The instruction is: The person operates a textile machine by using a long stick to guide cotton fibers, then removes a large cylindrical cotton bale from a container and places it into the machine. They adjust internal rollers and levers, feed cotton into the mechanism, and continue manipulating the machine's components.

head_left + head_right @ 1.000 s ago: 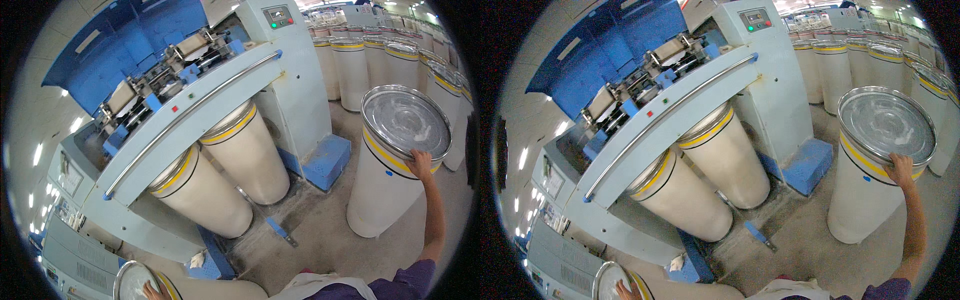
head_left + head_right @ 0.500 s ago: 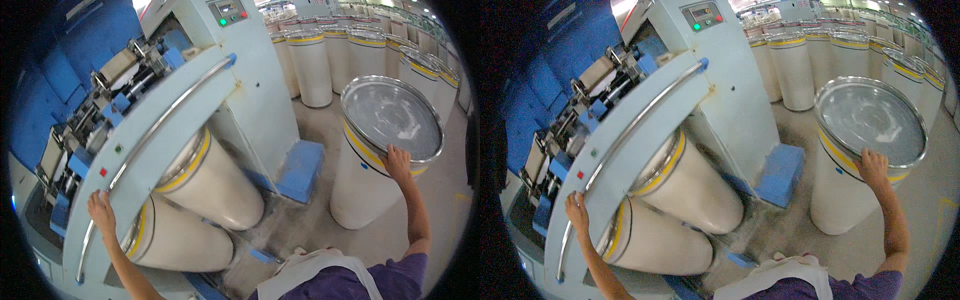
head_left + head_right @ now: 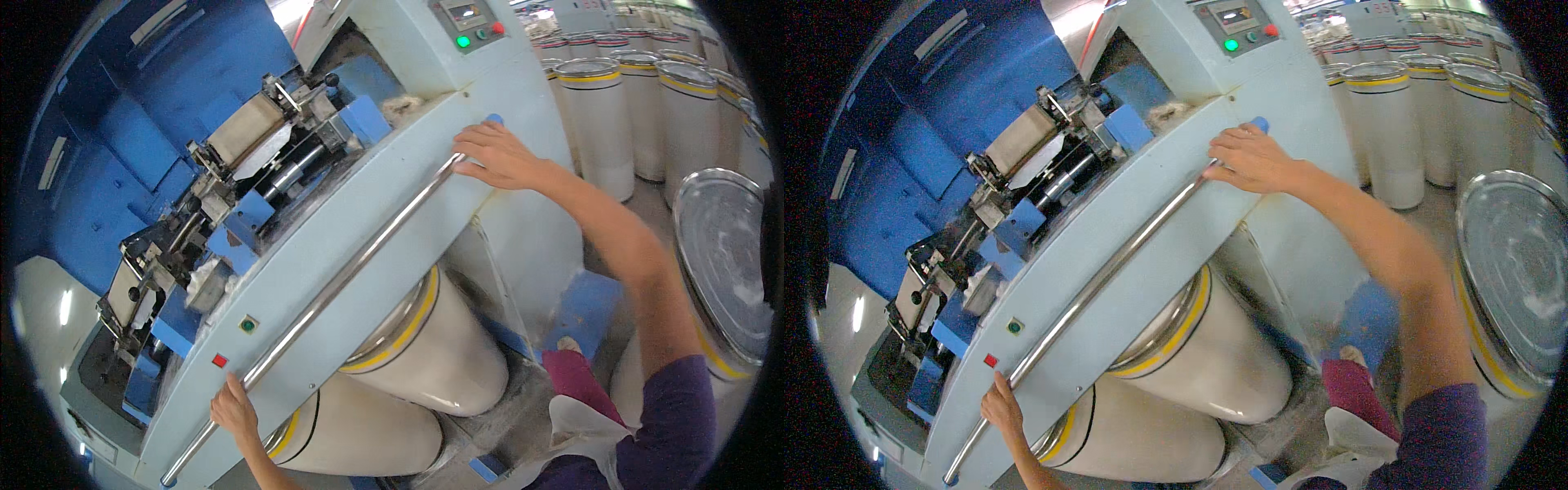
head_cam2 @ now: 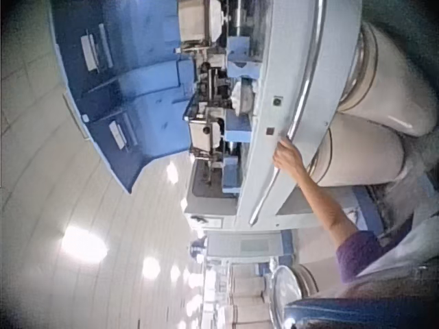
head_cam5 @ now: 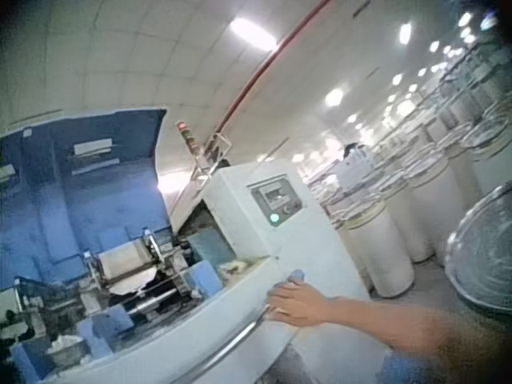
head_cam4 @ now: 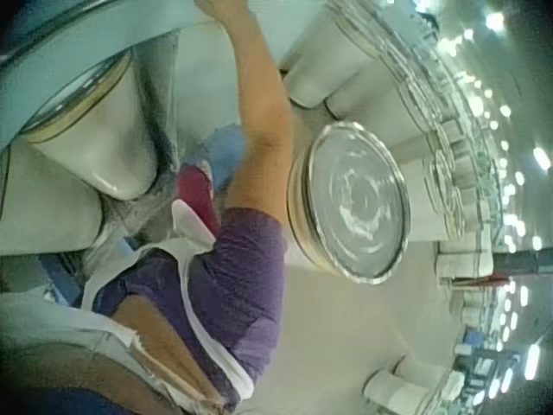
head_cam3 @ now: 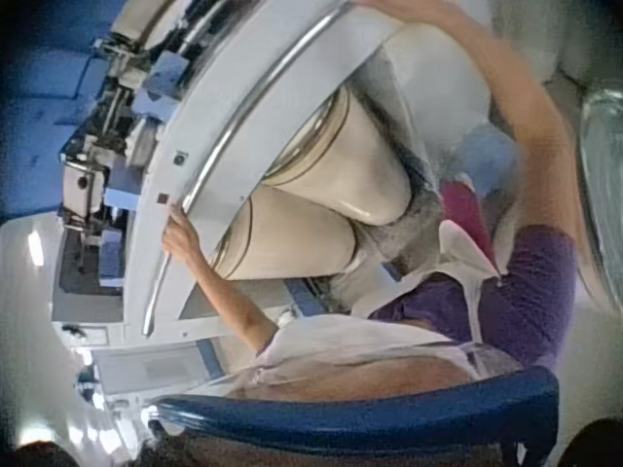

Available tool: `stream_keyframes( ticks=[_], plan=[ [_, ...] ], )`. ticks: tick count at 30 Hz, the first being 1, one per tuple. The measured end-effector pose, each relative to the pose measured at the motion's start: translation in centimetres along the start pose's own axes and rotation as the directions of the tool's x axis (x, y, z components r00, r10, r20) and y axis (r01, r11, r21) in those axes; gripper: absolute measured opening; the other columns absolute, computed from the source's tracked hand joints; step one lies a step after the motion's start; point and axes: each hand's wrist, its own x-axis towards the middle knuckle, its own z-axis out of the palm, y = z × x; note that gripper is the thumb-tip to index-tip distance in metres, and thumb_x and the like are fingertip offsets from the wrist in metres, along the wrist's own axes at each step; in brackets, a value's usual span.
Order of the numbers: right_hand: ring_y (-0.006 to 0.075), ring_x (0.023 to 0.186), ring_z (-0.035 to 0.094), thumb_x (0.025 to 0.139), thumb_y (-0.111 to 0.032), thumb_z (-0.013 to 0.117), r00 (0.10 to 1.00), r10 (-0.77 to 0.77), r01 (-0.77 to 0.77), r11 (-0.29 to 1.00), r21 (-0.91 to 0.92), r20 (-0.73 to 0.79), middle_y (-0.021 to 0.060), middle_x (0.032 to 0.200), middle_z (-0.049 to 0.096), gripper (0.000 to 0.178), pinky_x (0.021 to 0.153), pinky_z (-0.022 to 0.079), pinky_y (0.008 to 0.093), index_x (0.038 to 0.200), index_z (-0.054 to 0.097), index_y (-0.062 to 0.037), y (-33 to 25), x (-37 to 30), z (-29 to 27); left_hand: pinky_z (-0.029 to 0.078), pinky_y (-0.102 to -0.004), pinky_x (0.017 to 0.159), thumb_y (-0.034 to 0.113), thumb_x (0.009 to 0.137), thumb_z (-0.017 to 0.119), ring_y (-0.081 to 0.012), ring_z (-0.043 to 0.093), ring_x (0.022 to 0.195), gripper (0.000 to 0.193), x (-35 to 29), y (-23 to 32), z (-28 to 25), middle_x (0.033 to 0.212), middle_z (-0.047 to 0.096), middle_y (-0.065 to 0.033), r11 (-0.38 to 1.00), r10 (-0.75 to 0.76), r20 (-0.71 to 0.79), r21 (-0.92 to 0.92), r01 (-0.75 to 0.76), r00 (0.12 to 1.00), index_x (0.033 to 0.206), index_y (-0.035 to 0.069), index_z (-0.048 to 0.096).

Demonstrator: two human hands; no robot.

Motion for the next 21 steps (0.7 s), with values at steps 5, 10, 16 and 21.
stream_keyframes(
  ticks=[5,10,16,21],
  plan=[
    [0.0341,0.067,0.057,0.091,-0.048,0.041,0.95,0.147,-0.179,0.979,0.094,0.275,0.0164,0.065,0.06,0.056,0.071,0.041,0.045,0.058,0.063,-0.0069,2.6,3.0,7.8,0.036,-0.0468,0.06,0.028,0.093,0.04,-0.0352,0.051,0.059,0.044,-0.6,-1.2,1.7,0.059,0.056,-0.0136,1.0,-0.004,-0.103,0.016,0.005,0.995,0.061,0.004,0.058],
    [0.0282,0.06,0.055,0.082,-0.041,0.057,0.996,-0.009,0.024,0.983,0.182,-0.085,0.0115,0.06,0.057,0.043,0.066,0.04,0.0428,0.058,0.06,-0.0055,3.6,2.4,8.7,0.035,-0.043,0.058,0.024,0.091,0.037,-0.0318,0.049,0.054,0.044,-0.8,-2.3,1.0,0.053,0.05,-0.0113,0.995,-0.01,0.043,-0.098,0.014,0.999,0.053,0.005,0.048],
    [0.0248,0.053,0.054,0.077,-0.04,0.063,0.986,-0.088,0.042,0.953,0.3,0.143,0.0095,0.056,0.055,0.041,0.059,0.041,0.0382,0.056,0.057,-0.0066,4.7,4.4,6.7,0.037,-0.0415,0.06,0.023,0.085,0.04,-0.0306,0.05,0.053,0.037,0.1,-2.2,-1.0,0.052,0.05,-0.0089,0.983,-0.095,0.327,-0.116,0.139,0.94,0.053,0.007,0.048],
    [0.0234,0.051,0.055,0.075,-0.041,0.065,0.968,-0.171,0.088,0.916,0.392,0.184,0.0078,0.054,0.053,0.041,0.055,0.04,0.0384,0.055,0.056,-0.0078,5.9,5.1,6.8,0.038,-0.0407,0.061,0.024,0.084,0.04,-0.0291,0.051,0.054,0.035,-0.4,-2.2,-0.4,0.052,0.05,-0.0078,0.991,-0.122,0.364,-0.004,0.133,0.923,0.053,0.008,0.048]
  ],
)
